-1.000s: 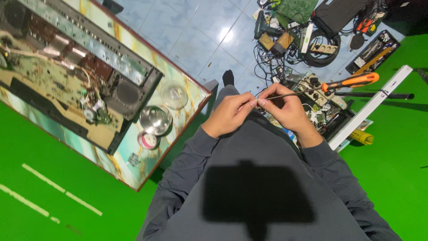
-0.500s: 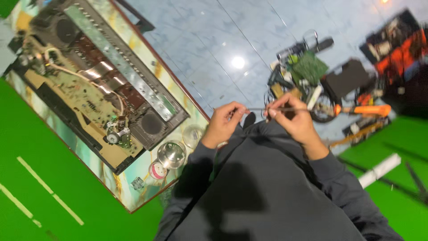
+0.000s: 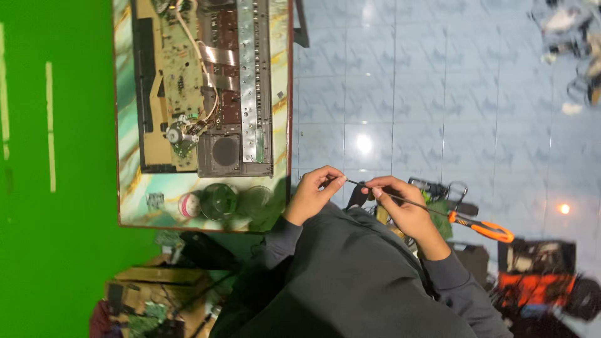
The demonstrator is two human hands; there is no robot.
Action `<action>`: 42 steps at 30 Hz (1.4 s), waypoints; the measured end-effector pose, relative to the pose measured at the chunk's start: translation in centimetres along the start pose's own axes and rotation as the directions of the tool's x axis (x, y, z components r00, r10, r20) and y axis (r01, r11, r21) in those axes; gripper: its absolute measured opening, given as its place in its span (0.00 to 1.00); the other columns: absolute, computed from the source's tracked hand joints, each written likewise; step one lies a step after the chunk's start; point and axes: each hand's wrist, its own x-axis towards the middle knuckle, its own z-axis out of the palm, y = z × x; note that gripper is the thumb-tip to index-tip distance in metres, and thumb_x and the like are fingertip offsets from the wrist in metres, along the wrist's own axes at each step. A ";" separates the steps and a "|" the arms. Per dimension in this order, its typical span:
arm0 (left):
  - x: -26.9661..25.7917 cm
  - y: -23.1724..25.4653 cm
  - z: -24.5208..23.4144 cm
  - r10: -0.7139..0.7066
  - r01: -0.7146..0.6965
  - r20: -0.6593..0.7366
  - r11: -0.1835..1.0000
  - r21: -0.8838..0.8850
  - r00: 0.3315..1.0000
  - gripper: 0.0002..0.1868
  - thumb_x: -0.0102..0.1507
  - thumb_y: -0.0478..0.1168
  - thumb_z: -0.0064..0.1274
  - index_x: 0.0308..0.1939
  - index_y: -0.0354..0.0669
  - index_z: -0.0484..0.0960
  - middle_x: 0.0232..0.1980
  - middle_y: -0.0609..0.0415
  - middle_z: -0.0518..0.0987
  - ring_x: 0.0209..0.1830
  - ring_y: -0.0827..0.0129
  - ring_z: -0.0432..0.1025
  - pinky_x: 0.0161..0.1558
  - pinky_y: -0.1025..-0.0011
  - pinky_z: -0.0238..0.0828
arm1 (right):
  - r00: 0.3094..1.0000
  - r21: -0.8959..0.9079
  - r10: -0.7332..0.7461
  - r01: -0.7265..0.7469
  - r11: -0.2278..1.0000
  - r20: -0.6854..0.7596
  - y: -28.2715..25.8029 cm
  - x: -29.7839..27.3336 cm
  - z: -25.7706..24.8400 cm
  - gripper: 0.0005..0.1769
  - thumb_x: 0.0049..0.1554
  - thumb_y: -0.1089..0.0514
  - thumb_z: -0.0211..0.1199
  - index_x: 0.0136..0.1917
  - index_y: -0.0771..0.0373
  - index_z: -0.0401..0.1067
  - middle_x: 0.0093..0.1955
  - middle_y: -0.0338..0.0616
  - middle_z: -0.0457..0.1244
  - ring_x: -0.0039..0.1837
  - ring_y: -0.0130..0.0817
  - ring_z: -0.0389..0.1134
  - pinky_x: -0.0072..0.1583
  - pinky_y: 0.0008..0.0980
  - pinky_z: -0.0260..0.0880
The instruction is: The person works on a disassembled electronic device on a table, using pliers to cut a yellow sponge and a screwdriver to manipulate internal components. They also handle a small metal bowl containing screws and a thin metal rod, placing items into the bowl and adjusting the device's interior.
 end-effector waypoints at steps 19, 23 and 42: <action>11.8 2.6 -0.7 0.108 -0.107 -0.265 0.994 0.015 0.958 0.09 0.69 0.41 0.57 0.44 0.37 0.82 0.35 0.62 0.79 0.34 0.83 0.69 0.39 0.79 0.67 | 0.980 -0.117 0.046 -0.024 0.993 0.192 -3.1 17.3 -7.0 0.07 0.62 0.64 0.61 0.52 0.69 0.75 0.50 0.46 0.73 0.51 0.28 0.71 0.54 0.30 0.72; 14.3 5.6 -4.3 0.146 -0.126 -0.263 0.988 0.090 0.954 0.09 0.68 0.41 0.57 0.44 0.37 0.82 0.34 0.63 0.79 0.32 0.83 0.68 0.36 0.79 0.65 | 0.971 -0.100 -0.012 0.037 0.994 0.238 -4.8 21.8 -5.6 0.07 0.62 0.64 0.61 0.53 0.69 0.75 0.50 0.46 0.72 0.51 0.27 0.70 0.55 0.29 0.71; 12.5 4.9 -1.8 0.082 -0.137 -0.508 0.988 -0.072 0.858 0.09 0.68 0.40 0.58 0.44 0.37 0.84 0.36 0.61 0.83 0.33 0.84 0.70 0.37 0.81 0.65 | 0.864 -0.100 0.015 0.041 0.994 0.503 -6.2 25.9 -6.0 0.07 0.62 0.64 0.61 0.52 0.69 0.75 0.49 0.44 0.71 0.51 0.27 0.69 0.56 0.29 0.70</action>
